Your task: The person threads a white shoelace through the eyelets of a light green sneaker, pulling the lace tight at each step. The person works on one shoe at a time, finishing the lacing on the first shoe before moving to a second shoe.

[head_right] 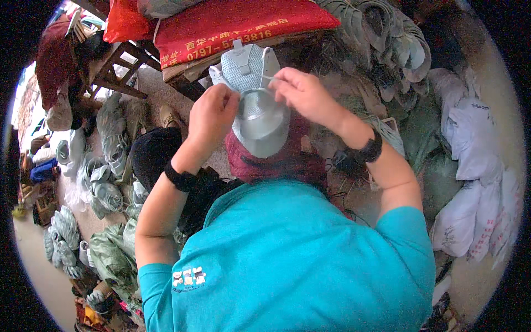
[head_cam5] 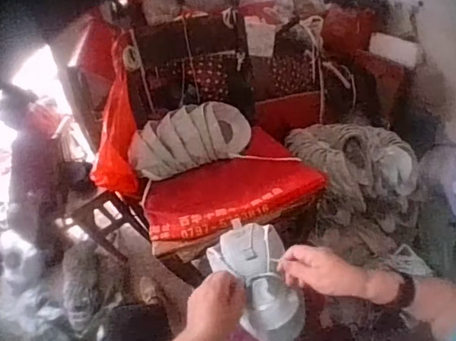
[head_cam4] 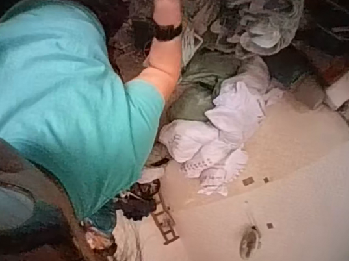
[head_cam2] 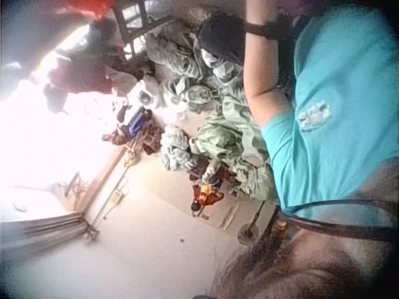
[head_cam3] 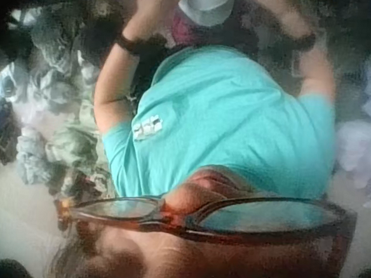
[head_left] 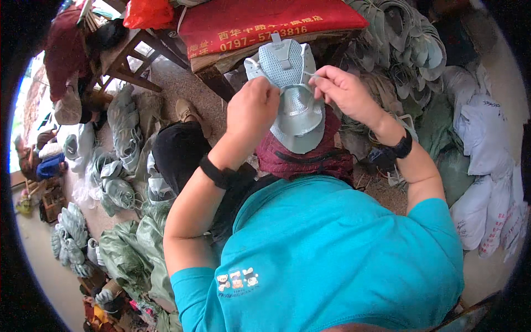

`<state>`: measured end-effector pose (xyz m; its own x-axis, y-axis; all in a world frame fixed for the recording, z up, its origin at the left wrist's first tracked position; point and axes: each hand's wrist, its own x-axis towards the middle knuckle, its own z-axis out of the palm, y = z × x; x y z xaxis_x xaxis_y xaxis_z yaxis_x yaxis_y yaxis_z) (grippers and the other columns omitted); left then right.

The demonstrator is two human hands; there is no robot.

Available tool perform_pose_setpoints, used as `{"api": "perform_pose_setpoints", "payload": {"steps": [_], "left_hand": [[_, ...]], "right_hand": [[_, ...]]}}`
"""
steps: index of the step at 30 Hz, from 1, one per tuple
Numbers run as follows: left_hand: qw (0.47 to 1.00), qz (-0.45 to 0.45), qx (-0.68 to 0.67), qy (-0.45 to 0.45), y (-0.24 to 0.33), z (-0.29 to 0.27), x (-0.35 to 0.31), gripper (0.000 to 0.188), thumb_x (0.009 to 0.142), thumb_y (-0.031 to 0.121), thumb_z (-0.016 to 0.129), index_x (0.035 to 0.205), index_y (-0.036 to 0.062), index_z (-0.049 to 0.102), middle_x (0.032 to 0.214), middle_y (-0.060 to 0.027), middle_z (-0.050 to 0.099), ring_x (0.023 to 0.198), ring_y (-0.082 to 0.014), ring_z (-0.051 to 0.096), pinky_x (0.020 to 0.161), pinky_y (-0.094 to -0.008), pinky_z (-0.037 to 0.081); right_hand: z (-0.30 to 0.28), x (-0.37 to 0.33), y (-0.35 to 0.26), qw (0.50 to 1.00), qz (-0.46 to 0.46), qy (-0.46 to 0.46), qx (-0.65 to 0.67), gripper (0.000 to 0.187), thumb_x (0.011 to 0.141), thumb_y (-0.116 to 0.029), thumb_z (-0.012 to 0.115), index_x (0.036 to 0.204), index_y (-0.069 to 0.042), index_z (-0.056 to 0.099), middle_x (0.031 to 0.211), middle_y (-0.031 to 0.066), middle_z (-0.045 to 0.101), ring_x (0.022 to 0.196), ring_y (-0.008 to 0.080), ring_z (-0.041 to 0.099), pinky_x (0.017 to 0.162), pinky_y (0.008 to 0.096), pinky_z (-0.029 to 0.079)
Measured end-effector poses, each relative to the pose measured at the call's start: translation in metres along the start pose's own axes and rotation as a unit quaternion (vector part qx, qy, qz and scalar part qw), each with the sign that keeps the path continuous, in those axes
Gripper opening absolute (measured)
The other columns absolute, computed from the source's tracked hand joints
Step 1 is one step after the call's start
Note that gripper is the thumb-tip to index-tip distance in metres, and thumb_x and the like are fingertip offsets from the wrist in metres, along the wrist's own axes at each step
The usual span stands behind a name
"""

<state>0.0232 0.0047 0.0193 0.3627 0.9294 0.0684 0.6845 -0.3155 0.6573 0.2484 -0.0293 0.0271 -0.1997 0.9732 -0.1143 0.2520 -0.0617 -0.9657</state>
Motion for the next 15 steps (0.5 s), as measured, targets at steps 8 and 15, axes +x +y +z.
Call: {"api": "perform_pose_setpoints", "payload": {"steps": [8, 15], "left_hand": [[0.974, 0.216, 0.026, -0.054, -0.009, -0.037, 0.021, 0.03, 0.069, 0.01, 0.073, 0.095, 0.004, 0.059, 0.099, -0.0127, 0.053, 0.09, -0.0332, 0.059, 0.078, -0.042, 0.049], [0.97, 0.204, 0.044, -0.124, -0.014, -0.037, 0.036, 0.023, 0.068, 0.013, 0.073, 0.085, 0.0042, 0.061, 0.094, -0.0134, 0.054, 0.087, -0.0319, 0.058, 0.075, -0.0401, 0.049]], "right_hand": [[0.004, 0.011, 0.007, 0.992, -0.045, 0.006, -0.12, 0.02, 0.097, -0.018, 0.054, 0.089, -0.002, 0.061, 0.074, -0.0053, 0.055, 0.07, 0.0019, 0.045, 0.06, 0.022, 0.039], [-0.006, 0.025, -0.001, 0.992, 0.074, -0.073, -0.068, 0.022, 0.089, -0.017, 0.06, 0.072, -0.003, 0.059, 0.067, -0.0068, 0.052, 0.065, 0.0027, 0.045, 0.057, 0.0224, 0.037]]}}
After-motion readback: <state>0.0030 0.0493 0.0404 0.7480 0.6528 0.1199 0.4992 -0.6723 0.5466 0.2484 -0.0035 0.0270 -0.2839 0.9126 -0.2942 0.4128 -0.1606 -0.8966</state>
